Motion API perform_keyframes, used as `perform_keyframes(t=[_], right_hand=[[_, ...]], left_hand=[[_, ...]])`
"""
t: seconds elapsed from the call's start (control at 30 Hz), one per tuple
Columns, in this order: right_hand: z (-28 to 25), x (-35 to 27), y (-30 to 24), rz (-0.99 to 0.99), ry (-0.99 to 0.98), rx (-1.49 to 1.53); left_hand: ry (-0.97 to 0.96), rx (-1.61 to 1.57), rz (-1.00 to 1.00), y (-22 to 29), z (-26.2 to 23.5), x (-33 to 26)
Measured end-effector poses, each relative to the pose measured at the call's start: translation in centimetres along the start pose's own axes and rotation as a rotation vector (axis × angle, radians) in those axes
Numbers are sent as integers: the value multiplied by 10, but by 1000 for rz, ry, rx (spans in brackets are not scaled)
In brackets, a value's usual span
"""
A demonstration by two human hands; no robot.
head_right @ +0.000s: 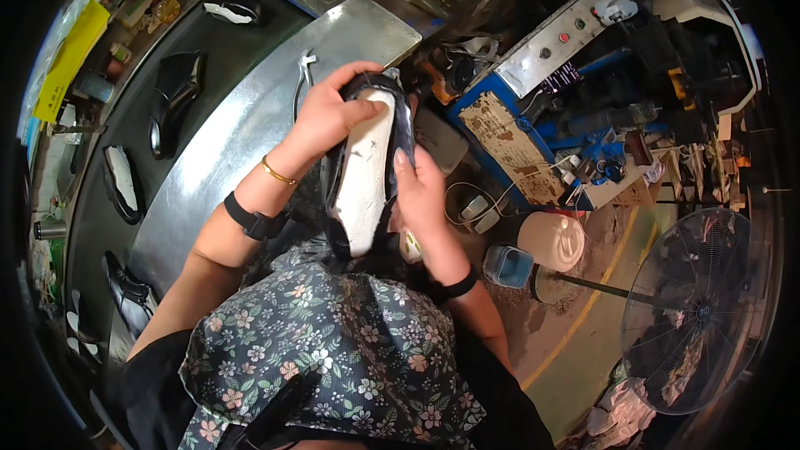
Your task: Inspecting and preparing shoe components on a production line conveyor belt.
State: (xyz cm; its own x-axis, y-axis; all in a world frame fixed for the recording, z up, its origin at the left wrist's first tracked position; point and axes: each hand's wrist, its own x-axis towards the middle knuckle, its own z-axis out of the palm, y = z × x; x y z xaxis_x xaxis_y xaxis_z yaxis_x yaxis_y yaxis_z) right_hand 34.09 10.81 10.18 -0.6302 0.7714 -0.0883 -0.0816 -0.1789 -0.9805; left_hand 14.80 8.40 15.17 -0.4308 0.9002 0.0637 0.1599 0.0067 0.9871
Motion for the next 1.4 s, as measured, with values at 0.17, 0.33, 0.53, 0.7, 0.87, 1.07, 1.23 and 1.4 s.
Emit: perform_keyframes(t=[0.17, 0.33, 0.53, 0.7, 0.87, 1.07, 1.23, 1.4], right_hand=[[-16, 1, -1, 113, 27, 78], [24, 10, 28, 239, -39, 110], [31, 21, -7, -189, 2, -1015], [48, 36, -28, -567, 152, -1550], [41, 41, -33, -457, 136, -1654], [30, -15, -12, -112, -168, -688], [39, -17, 1, -125, -289, -242], [68, 1, 5, -17, -132, -289]], left_hand=[[-2, -423, -185, 2, -6, -40], [-30, -443, -171, -10, -19, -41], [-77, -501, -126, -18, -19, -26], [-44, -382, -129, -34, -12, -13], [39, -62, -44, -33, -3, -1], [-274, -604, -84, -24, -28, -37], [262, -1, -96, -29, -26, -82], [233, 1137, 164, -14, -43, -54]])
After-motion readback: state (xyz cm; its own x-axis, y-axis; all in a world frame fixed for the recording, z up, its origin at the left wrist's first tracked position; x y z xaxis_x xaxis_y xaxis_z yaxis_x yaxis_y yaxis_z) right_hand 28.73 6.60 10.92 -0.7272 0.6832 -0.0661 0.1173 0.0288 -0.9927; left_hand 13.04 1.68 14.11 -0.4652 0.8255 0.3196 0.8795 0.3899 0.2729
